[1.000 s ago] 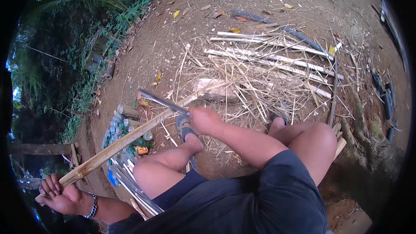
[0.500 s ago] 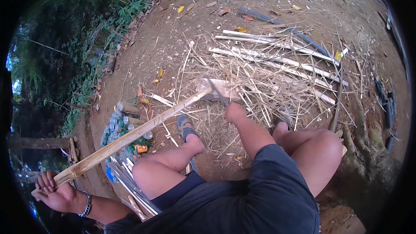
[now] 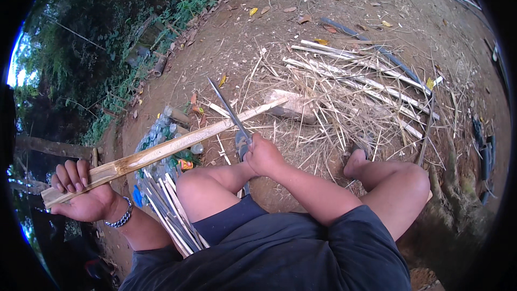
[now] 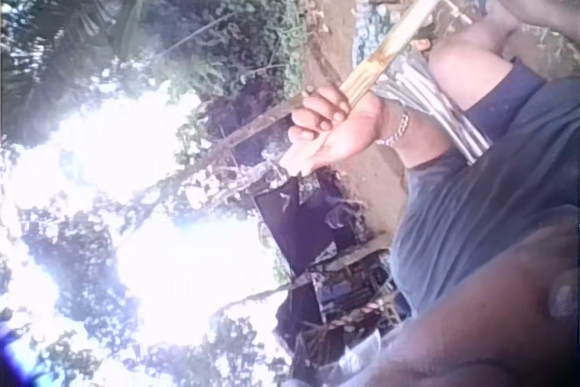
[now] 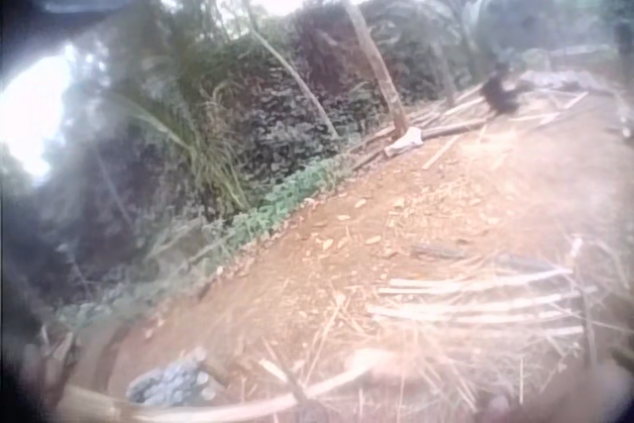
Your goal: The person shaves a strip of bamboo using a machete, drawing the blade along the wood to smooth and thin it.
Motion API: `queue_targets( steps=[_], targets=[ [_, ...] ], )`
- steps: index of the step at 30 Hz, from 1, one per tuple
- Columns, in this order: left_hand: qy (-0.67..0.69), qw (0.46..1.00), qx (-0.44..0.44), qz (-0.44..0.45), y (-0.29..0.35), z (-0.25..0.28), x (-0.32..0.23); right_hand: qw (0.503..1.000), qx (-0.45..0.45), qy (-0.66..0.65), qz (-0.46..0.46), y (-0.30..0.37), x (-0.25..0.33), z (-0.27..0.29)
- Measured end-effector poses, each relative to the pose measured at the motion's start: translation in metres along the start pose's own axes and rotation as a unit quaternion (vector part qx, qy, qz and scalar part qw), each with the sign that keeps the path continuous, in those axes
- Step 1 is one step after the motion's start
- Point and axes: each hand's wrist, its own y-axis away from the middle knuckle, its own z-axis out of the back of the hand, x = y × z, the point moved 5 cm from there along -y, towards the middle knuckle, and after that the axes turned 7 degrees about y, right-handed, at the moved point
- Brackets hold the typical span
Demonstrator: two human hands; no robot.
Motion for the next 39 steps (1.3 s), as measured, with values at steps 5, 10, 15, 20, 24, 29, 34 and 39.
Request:
queue_targets(
  steps=[5, 10, 15, 20, 24, 29, 34, 39],
  targets=[
    [0.004, 1.000, -0.008, -0.022, 0.020, -0.014, -0.015, 0.989, 0.053, 0.019, 0.135, 0.065, 0.093, 0.016],
    [0.022, 1.000, 0.008, -0.015, 0.036, -0.032, -0.019, 0.993, 0.035, 0.055, 0.102, 0.074, 0.054, 0.013],
    [0.004, 0.999, -0.015, -0.032, 0.042, -0.022, -0.024, 0.992, 0.044, 0.074, 0.093, 0.079, 0.051, 0.022],
    [-0.011, 0.999, -0.029, -0.040, 0.045, -0.033, -0.022, 0.991, 0.065, 0.097, 0.067, 0.068, 0.027, 0.005],
    [-0.002, 0.999, -0.027, -0.039, 0.040, -0.031, -0.025, 0.992, 0.000, 0.128, -0.017, 0.037, -0.045, 0.023],
    [0.001, 1.000, -0.004, -0.029, 0.031, -0.030, -0.018, 0.988, 0.075, 0.100, 0.095, 0.047, 0.024, 0.012],
    [-0.004, 1.000, -0.008, -0.027, 0.027, -0.029, -0.018, 0.989, 0.046, 0.093, -0.101, 0.001, -0.093, 0.019],
    [-0.004, 1.000, -0.005, 0.006, 0.014, -0.027, -0.009, 0.989, 0.044, 0.078, 0.119, 0.018, -0.002, 0.010]
  ],
)
